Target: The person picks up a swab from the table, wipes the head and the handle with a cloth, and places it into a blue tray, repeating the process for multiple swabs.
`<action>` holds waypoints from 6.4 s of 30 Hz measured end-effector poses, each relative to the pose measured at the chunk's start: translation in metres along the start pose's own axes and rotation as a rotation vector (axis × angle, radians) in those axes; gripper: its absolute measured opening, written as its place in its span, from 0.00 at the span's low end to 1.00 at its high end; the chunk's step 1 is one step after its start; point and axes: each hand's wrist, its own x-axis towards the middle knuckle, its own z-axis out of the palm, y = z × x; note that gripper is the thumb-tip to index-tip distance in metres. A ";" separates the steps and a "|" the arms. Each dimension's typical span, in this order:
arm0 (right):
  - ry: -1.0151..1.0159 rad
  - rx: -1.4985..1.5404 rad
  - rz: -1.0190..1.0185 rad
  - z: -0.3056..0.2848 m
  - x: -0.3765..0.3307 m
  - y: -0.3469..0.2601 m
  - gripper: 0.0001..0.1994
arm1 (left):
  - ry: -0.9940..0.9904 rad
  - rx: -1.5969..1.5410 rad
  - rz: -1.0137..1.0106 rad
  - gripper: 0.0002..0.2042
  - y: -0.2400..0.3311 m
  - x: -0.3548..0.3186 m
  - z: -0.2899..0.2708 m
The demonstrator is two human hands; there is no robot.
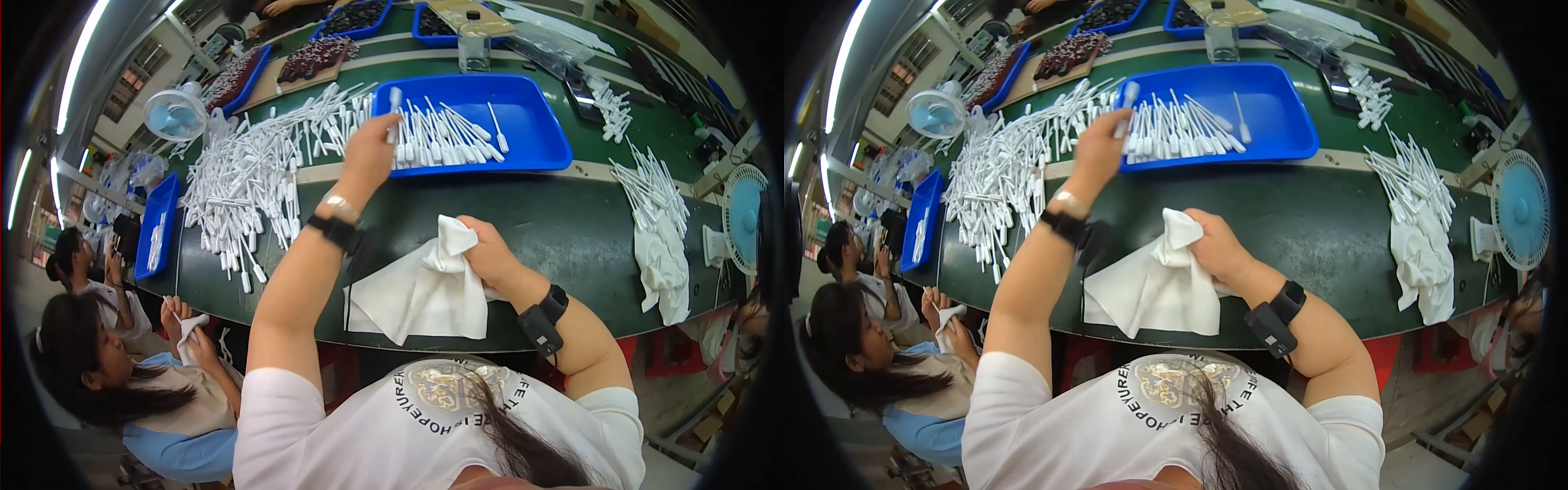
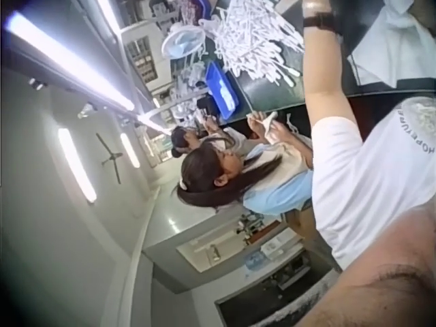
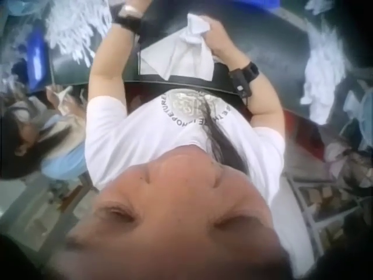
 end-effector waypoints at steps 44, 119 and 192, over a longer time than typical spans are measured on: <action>0.690 0.440 0.043 -0.052 0.079 -0.011 0.17 | -0.562 0.318 -0.664 0.34 -0.130 0.051 0.021; 0.567 0.541 0.013 -0.031 0.058 -0.030 0.16 | -0.704 0.249 -0.093 0.26 -0.025 -0.102 -0.107; 0.647 0.574 -0.091 -0.040 0.065 -0.025 0.17 | -0.616 0.389 -0.513 0.14 -0.134 0.057 0.041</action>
